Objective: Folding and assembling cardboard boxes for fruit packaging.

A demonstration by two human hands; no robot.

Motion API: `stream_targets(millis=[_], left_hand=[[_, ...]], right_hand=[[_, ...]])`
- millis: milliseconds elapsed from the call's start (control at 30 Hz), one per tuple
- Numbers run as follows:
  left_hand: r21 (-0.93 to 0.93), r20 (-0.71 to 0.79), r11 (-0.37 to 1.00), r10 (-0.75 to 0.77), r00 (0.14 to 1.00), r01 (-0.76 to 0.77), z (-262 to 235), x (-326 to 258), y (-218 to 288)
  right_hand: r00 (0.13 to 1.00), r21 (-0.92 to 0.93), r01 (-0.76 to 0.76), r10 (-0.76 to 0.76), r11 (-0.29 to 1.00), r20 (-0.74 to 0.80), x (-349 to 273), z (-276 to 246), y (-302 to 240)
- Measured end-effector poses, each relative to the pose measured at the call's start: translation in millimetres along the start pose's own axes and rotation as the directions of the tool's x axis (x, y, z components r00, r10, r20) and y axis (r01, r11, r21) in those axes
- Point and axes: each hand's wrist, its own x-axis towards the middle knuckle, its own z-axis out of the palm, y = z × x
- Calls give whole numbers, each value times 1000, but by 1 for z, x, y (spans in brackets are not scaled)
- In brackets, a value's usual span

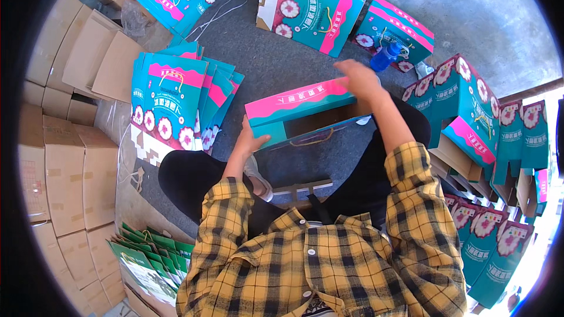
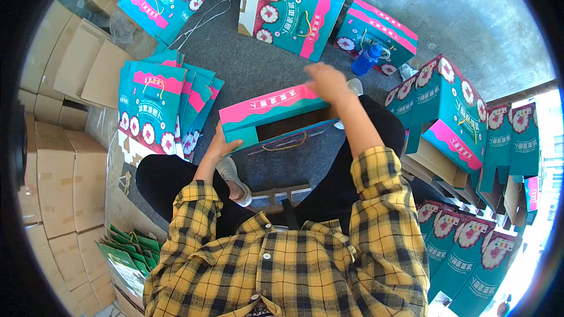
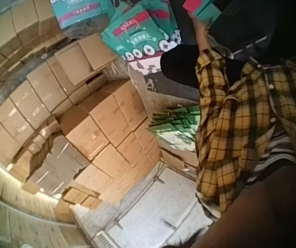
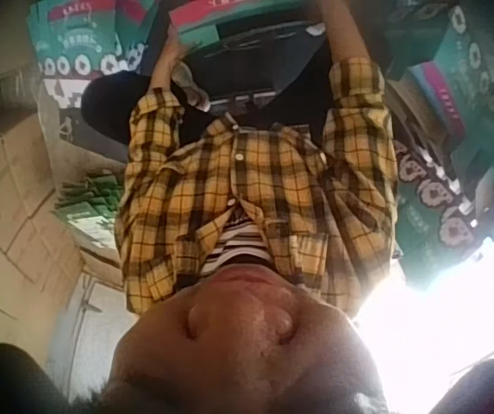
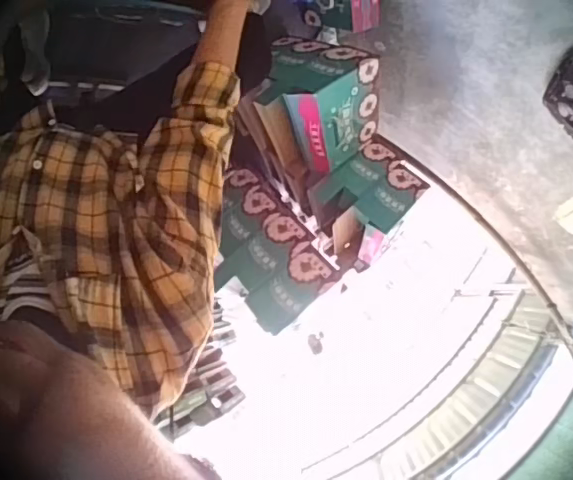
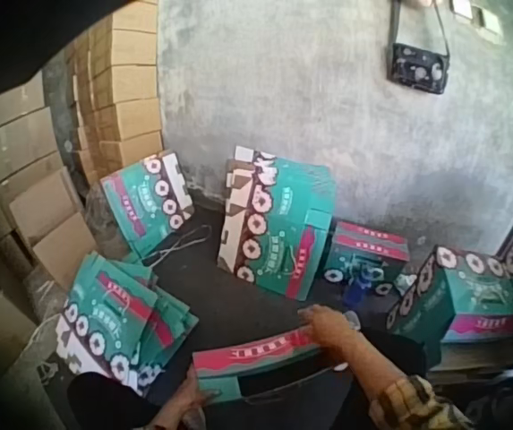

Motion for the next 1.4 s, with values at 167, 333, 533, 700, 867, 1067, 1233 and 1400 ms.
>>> stream_targets(millis=[167, 333, 533, 700, 867, 1067, 1233, 1400], left_hand=[[-60, 2, 998, 25, 1000, -25, 1, 2, -5], [-93, 4, 996, -10, 1000, 10, 1, 2, -19], [-331, 293, 874, -263, 919, 355, 3, 2, -27], [-333, 205, 915, -164, 965, 226, -7, 0, -26], [-173, -199, 979, 76, 977, -112, -9, 5, 51], [-166, -400, 899, 315, 861, -406, -12, 5, 182], [-81, -372, 695, 644, 669, -714, 57, 9, 311], [-103, -309, 525, 791, 528, -845, 156, 3, 377]], right_hand=[[955, 52, -295, 294, 954, 25, -12, -21, 56], [604, 358, -718, 278, 597, 747, -31, -5, 47], [525, 126, -657, 331, 743, 784, -38, 17, 22], [534, 359, -750, 189, 556, 824, -38, 10, 27], [916, 417, -388, 293, 822, 274, -50, -41, 37], [864, 545, -171, 390, 821, -317, -127, -179, 18], [655, 627, -185, 570, 757, -496, -266, -207, 84], [486, 736, -224, 728, 639, -484, -387, -192, 144]])
